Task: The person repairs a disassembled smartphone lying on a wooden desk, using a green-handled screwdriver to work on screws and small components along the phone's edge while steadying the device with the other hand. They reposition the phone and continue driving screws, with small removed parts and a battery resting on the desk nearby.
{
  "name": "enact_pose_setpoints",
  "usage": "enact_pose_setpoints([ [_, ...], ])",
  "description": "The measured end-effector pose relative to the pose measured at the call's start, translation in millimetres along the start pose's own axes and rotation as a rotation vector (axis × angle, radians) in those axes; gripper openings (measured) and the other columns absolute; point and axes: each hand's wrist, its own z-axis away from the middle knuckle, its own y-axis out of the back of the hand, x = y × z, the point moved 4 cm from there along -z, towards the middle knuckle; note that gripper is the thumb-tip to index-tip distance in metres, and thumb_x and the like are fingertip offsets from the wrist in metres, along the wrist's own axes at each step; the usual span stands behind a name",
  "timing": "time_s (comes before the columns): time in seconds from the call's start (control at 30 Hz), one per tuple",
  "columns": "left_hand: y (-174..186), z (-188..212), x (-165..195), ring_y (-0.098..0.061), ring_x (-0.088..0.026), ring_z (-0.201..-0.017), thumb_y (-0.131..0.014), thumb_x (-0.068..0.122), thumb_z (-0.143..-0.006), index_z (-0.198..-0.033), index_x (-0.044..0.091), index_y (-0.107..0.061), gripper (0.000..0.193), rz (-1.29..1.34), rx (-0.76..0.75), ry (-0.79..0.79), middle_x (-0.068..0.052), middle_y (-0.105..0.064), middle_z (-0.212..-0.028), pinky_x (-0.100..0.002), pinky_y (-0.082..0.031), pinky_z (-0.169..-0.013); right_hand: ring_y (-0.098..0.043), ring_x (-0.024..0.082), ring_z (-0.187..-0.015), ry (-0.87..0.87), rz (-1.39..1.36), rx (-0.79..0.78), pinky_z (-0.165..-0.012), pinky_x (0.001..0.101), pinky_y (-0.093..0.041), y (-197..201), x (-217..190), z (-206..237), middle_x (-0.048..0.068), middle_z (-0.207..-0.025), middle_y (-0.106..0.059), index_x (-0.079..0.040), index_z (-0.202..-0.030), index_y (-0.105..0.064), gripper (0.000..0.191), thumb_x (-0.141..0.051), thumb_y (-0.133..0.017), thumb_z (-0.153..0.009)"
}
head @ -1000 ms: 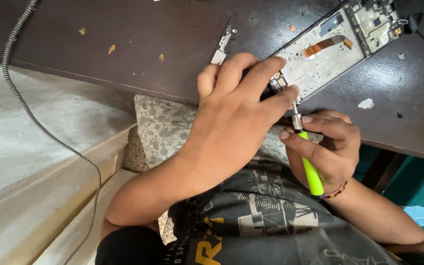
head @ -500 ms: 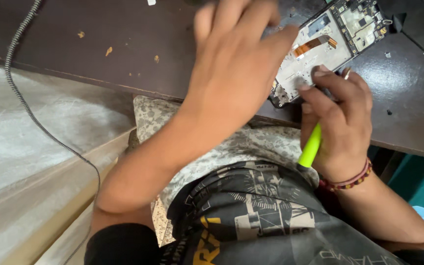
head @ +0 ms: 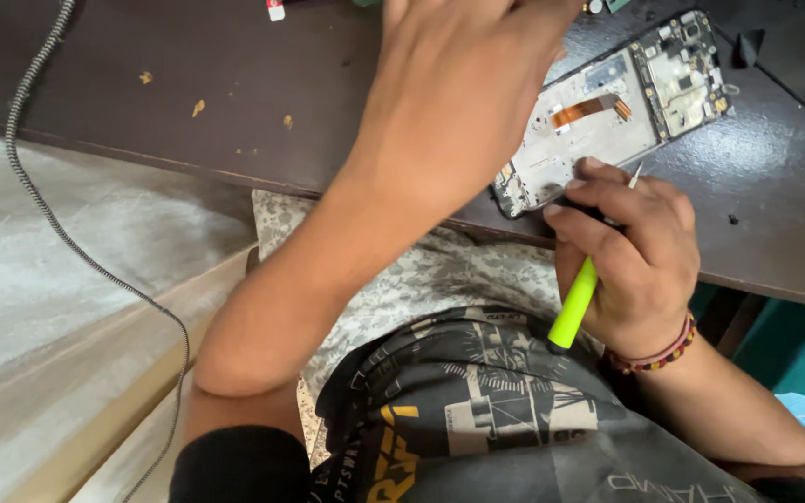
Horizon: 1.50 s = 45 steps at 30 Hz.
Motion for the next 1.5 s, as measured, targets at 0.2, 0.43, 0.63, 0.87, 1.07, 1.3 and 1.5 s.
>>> enact_pose_setpoints([
  [0.2,35.4,37.8,21.1,-0.053,-0.026,-0.119,-0.074,0.014,-0.099,-0.133,0.009,-0.066,0.035,0.098,-0.180,0.155,-0.002,-0.062,-0.125,-0.045,-0.039,-0.099,-0.071,0.032,-0.115,-0.013,-0.053,-0.018,-0.089,0.0425,-0.051,-2.3,-6.2,16.0,0.011,-0.114,-0.067,-0.008,-0.104,-0.073,0.024,0.008,-0.079,-0.087],
  [0.43,37.6,64.0,26.6,-0.048,-0.029,-0.131,-0.081,0.029,-0.093,-0.158,0.011,-0.032,0.084,0.152,-0.315,0.181,-0.009,-0.053,-0.149,-0.046,-0.032,-0.114,-0.072,0.032,-0.105,-0.145,-0.353,0.143,-0.089,0.0424,-0.059,-1.3,6.8,37.1,0.016,-0.118,-0.062,0.001,-0.108,-0.062,0.016,-0.016,-0.062,-0.108],
  [0.63,39.1,69.0,21.7,-0.047,-0.028,-0.128,-0.086,0.031,-0.089,-0.160,0.013,-0.025,0.096,0.179,-0.291,0.159,-0.008,-0.054,-0.149,-0.046,-0.031,-0.114,-0.070,0.024,-0.083,-0.324,-0.807,0.381,-0.068,0.0350,-0.065,2.3,30.0,58.6,0.010,-0.114,-0.048,0.001,-0.107,-0.047,0.045,-0.044,-0.048,-0.110],
  [0.87,36.6,76.3,16.1,-0.049,-0.027,-0.126,-0.088,0.033,-0.087,-0.162,0.014,-0.020,0.103,0.178,-0.275,0.173,-0.004,-0.056,-0.145,-0.046,-0.032,-0.113,-0.066,0.021,-0.091,-0.376,-0.969,0.251,-0.088,0.0393,-0.068,3.2,37.6,75.1,0.005,-0.108,-0.049,-0.002,-0.108,-0.048,0.026,-0.015,-0.070,-0.112],
  [1.07,34.3,80.6,15.7,-0.049,-0.027,-0.124,-0.089,0.036,-0.088,-0.162,0.014,-0.021,0.103,0.177,-0.266,0.192,-0.004,-0.055,-0.144,-0.045,-0.033,-0.111,-0.074,0.023,-0.095,-0.348,-0.756,0.179,-0.089,0.0390,-0.068,1.8,27.4,50.5,0.010,-0.112,-0.058,-0.003,-0.102,-0.050,0.026,-0.005,-0.076,-0.096],
  [1.3,33.1,83.5,12.5,-0.049,-0.025,-0.125,-0.090,0.038,-0.085,-0.161,0.013,-0.024,0.104,0.151,-0.263,0.202,-0.003,-0.056,-0.144,-0.043,-0.034,-0.105,-0.074,0.031,-0.102,-0.187,-0.502,0.019,-0.087,0.0368,-0.066,-9.5,7.6,16.5,0.017,-0.105,-0.062,0.001,-0.096,-0.056,0.025,0.002,-0.080,-0.088],
  [1.5,32.8,85.9,9.3,-0.049,-0.025,-0.127,-0.091,0.036,-0.084,-0.161,0.013,-0.025,0.104,0.147,-0.258,0.207,-0.004,-0.055,-0.144,-0.042,-0.034,-0.106,-0.074,0.031,-0.099,-0.169,-0.461,-0.037,-0.086,0.0378,-0.065,-13.0,3.8,4.5,0.020,-0.100,-0.064,0.004,-0.091,-0.060,0.025,0.004,-0.083,-0.081],
])
